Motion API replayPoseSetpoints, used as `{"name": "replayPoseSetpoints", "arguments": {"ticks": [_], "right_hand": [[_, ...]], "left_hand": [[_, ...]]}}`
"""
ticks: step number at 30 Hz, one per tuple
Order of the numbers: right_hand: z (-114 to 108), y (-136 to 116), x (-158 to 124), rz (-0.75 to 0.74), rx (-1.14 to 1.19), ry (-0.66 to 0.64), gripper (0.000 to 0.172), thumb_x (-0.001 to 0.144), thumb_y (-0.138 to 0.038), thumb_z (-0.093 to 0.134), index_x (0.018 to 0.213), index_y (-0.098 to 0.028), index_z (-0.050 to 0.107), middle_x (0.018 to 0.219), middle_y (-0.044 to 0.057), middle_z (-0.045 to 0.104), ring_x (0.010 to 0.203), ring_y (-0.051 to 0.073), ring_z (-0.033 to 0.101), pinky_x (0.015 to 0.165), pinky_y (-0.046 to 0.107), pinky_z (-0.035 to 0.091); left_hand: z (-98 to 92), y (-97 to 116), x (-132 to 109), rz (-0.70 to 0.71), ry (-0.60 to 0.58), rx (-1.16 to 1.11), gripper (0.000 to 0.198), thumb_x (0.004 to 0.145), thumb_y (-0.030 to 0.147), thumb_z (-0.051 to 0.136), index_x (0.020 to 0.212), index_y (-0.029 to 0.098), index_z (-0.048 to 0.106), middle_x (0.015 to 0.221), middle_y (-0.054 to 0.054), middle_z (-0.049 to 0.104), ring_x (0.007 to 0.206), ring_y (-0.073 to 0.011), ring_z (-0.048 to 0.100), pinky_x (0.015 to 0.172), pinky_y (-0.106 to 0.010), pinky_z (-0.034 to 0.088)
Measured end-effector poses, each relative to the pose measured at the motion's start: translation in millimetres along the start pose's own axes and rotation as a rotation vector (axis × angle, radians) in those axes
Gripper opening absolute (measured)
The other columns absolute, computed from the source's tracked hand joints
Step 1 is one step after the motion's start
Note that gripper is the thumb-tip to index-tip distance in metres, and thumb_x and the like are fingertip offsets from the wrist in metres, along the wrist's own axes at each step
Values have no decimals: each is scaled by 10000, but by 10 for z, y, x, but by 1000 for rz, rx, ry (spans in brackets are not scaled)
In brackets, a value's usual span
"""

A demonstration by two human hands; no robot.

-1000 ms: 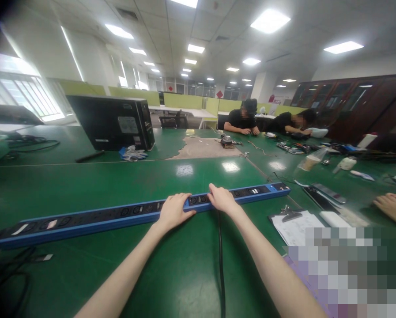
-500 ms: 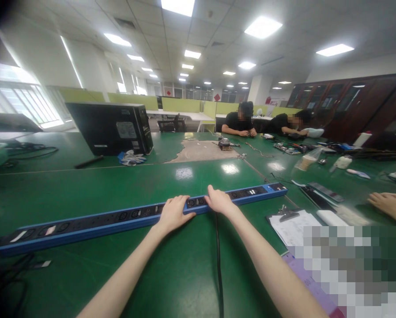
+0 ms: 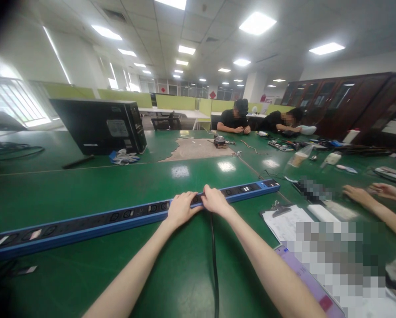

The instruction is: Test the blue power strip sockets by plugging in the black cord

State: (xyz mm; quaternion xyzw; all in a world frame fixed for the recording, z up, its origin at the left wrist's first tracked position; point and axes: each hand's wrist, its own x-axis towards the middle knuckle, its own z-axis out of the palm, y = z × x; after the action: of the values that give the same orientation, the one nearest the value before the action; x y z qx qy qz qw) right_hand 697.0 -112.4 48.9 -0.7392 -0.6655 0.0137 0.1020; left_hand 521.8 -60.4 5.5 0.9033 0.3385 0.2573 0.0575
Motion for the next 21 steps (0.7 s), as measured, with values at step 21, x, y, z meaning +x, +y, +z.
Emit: {"name": "replayPoseSetpoints", "arguments": {"ticks": [21], "right_hand": [[-1288, 133, -309, 45, 50, 213, 378, 995, -474, 449, 1238, -200, 541, 944, 83, 701, 906, 266, 654, 734, 294, 402]], "left_hand": [[2, 18, -17, -2, 6, 10, 588, 899, 634, 547, 1339, 244, 548, 1270, -106, 626, 1174, -297, 547, 994, -411, 385]]}}
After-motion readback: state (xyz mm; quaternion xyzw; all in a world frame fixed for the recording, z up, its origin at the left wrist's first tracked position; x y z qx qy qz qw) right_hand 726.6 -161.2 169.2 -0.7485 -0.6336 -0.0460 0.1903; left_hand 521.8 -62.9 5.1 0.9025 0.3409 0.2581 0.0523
